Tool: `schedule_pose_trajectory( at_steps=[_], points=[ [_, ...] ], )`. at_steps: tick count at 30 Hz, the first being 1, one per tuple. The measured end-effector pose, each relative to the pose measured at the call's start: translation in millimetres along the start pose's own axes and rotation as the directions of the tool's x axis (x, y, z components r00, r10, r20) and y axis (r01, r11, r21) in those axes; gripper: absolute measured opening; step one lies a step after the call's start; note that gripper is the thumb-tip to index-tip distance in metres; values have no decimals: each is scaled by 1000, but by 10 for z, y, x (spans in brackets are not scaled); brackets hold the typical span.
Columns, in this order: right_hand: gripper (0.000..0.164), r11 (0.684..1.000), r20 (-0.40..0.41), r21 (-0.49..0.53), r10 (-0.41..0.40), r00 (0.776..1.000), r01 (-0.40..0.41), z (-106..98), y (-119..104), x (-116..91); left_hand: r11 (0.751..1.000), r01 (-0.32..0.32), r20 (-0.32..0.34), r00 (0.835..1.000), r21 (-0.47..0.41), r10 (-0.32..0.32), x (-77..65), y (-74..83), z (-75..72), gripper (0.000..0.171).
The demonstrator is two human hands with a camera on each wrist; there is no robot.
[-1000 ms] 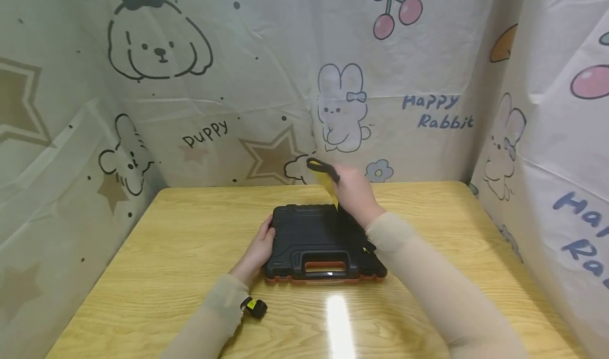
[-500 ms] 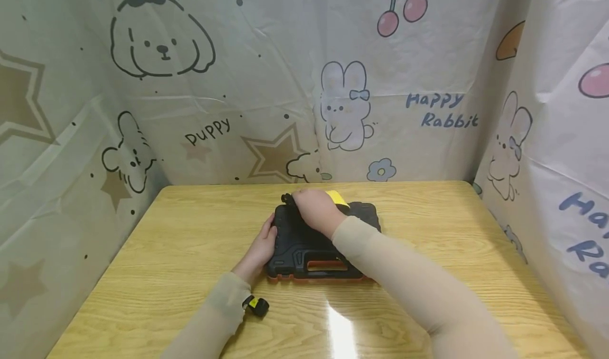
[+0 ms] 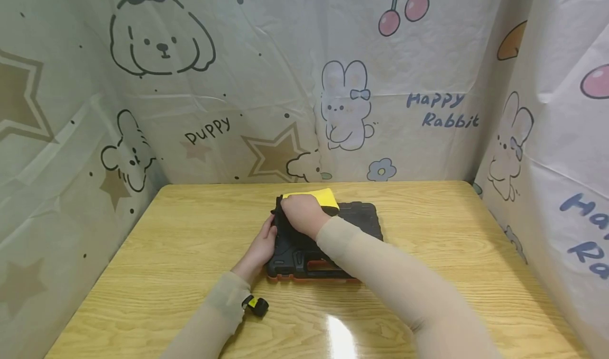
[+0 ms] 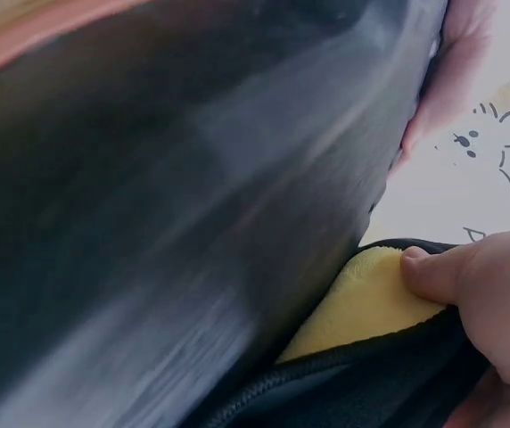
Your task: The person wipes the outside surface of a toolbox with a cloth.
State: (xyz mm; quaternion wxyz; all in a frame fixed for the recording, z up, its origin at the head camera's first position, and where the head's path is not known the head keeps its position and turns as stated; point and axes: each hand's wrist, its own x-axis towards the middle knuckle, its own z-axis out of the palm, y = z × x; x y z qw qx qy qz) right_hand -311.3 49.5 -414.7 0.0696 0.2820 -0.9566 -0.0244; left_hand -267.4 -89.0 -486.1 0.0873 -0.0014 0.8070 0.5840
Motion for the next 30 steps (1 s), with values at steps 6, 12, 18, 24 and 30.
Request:
schedule_pose_trajectory(
  at_steps=[6,12,18,24,30],
  points=[
    [15,1000,18,6,-7,1000,7,-20,-108,28,1000,-17,-11,1000,18,18,0,-3,-4,52],
    [13,999,62,-21,-48,997,50,-18,-238,-54,996,-63,-12,998,-68,62,9,-16,23,43],
    [13,998,45,-3,-68,997,68,-42,-316,-175,991,-99,6,995,-95,100,4,-7,15,40],
    [13,996,62,33,-79,995,77,-82,-341,-315,986,-89,18,996,-138,92,2,-11,7,46],
    [13,994,30,14,-109,994,109,-99,-359,-467,982,-44,9,999,-182,46,-36,2,18,45]
  ],
)
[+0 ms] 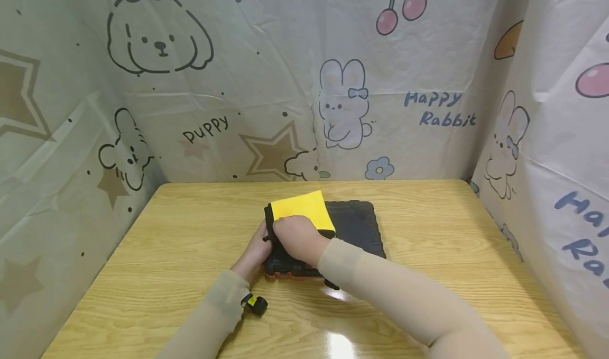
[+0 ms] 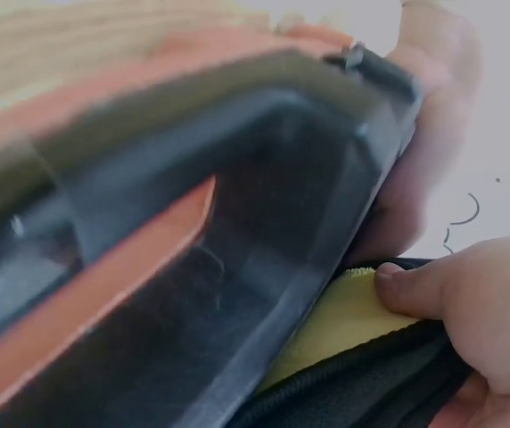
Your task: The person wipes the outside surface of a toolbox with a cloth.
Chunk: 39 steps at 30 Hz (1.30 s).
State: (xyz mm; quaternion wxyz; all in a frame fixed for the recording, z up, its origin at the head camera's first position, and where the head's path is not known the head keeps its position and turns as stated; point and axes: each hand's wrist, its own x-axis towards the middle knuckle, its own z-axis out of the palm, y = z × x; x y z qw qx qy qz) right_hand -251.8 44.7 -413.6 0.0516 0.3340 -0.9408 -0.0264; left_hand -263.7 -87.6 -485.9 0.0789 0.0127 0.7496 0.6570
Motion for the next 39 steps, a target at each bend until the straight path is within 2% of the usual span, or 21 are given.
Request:
schedule_pose_trajectory(
  at_steps=[3,9,16,21,23,29,33,39],
  points=[
    [14,999,-27,-25,-24,999,24,-2,-20,-76,1000,14,-1,1000,-5,-14,-2,-4,1,46],
    [19,994,-49,-88,-68,996,63,-8,-60,-208,997,80,-39,996,23,-79,5,0,-9,44],
    [30,983,-3,-162,-93,996,91,-16,-116,-370,991,127,-36,991,32,-126,38,-14,-7,55],
    [46,971,8,-207,-121,993,120,-53,-200,-520,990,138,-25,990,38,-137,47,6,-6,55],
    [46,968,0,-214,-132,991,129,-70,-229,-572,989,144,-25,989,41,-143,45,8,-2,53],
    [32,947,-25,-278,-173,985,159,-104,-292,-667,988,147,-24,989,52,-146,27,4,-5,52],
    [32,935,-14,-304,-198,980,184,-125,-319,-726,989,135,-11,991,69,-134,16,-3,-16,52],
    [37,936,-13,-300,-194,981,181,-96,-328,-787,989,121,-6,993,83,-121,5,-8,-23,52]
  ],
)
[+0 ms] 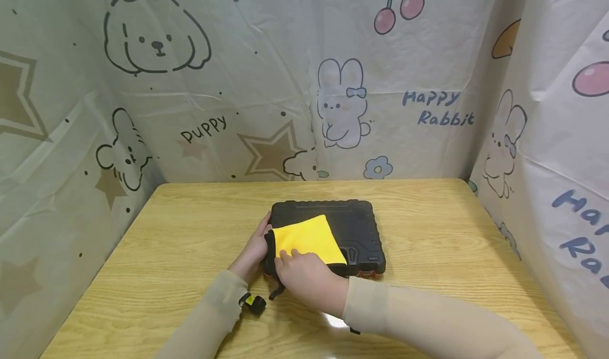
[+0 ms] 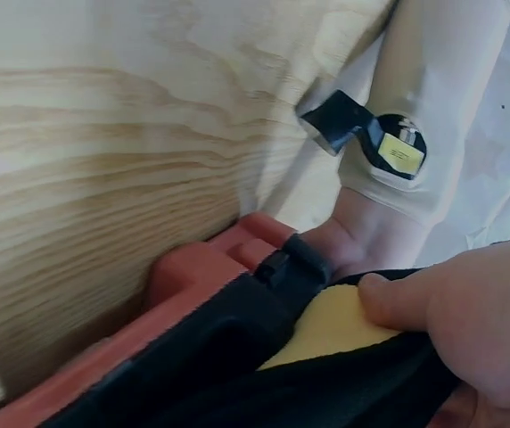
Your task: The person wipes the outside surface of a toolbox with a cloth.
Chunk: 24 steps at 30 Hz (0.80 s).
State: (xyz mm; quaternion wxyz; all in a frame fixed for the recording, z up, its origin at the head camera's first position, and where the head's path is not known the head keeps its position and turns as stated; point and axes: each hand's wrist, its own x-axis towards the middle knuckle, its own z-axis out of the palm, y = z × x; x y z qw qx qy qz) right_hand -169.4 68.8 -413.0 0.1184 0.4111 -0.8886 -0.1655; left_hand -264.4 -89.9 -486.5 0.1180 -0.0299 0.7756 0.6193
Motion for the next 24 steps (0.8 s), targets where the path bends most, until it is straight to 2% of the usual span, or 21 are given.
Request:
schedule_pose_trajectory(
  at_steps=[10,15,18,22,24],
  points=[
    [41,1000,0,-8,17,1000,-17,77,-11,15,999,8,-19,1000,32,-7,7,29,5,52],
    [46,991,102,114,58,993,-70,60,66,121,999,33,-24,999,37,-32,37,27,12,51],
    [47,984,170,148,69,983,-94,43,141,204,999,30,-21,999,43,-29,44,22,6,50],
    [44,972,210,197,87,974,-129,51,257,296,998,19,-20,1000,56,-18,48,13,3,50],
    [42,956,218,246,106,970,-160,72,315,342,998,15,-20,1000,64,-14,50,10,1,51]
  ],
)
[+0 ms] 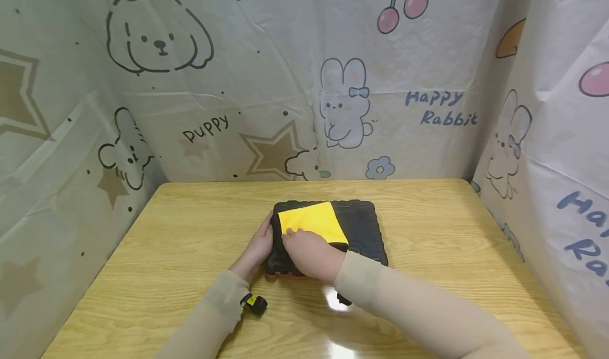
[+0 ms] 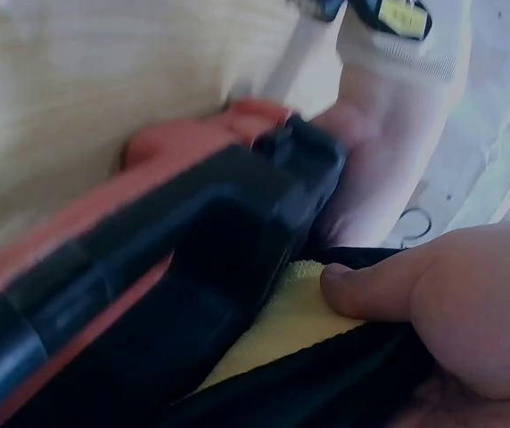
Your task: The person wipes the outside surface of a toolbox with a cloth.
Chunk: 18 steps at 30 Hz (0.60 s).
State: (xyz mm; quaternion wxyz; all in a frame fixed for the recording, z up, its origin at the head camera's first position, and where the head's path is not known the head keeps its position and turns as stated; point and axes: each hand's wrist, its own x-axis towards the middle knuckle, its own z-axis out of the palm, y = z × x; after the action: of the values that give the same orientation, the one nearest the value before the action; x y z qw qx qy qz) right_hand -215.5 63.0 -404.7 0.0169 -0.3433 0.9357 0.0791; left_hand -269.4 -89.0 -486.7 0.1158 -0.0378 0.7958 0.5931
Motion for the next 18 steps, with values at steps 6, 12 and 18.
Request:
schedule_pose_trajectory(
  at_steps=[6,12,18],
  points=[
    [46,995,17,77,61,998,-62,16,182,175,999,-29,3,1000,19,29,-13,3,2,51],
    [38,974,34,175,142,989,-146,17,378,326,999,-37,-3,999,27,37,-21,-4,-3,52],
    [35,942,47,277,186,981,-192,7,533,431,1000,-9,1,1000,29,9,-20,4,4,52]
  ],
)
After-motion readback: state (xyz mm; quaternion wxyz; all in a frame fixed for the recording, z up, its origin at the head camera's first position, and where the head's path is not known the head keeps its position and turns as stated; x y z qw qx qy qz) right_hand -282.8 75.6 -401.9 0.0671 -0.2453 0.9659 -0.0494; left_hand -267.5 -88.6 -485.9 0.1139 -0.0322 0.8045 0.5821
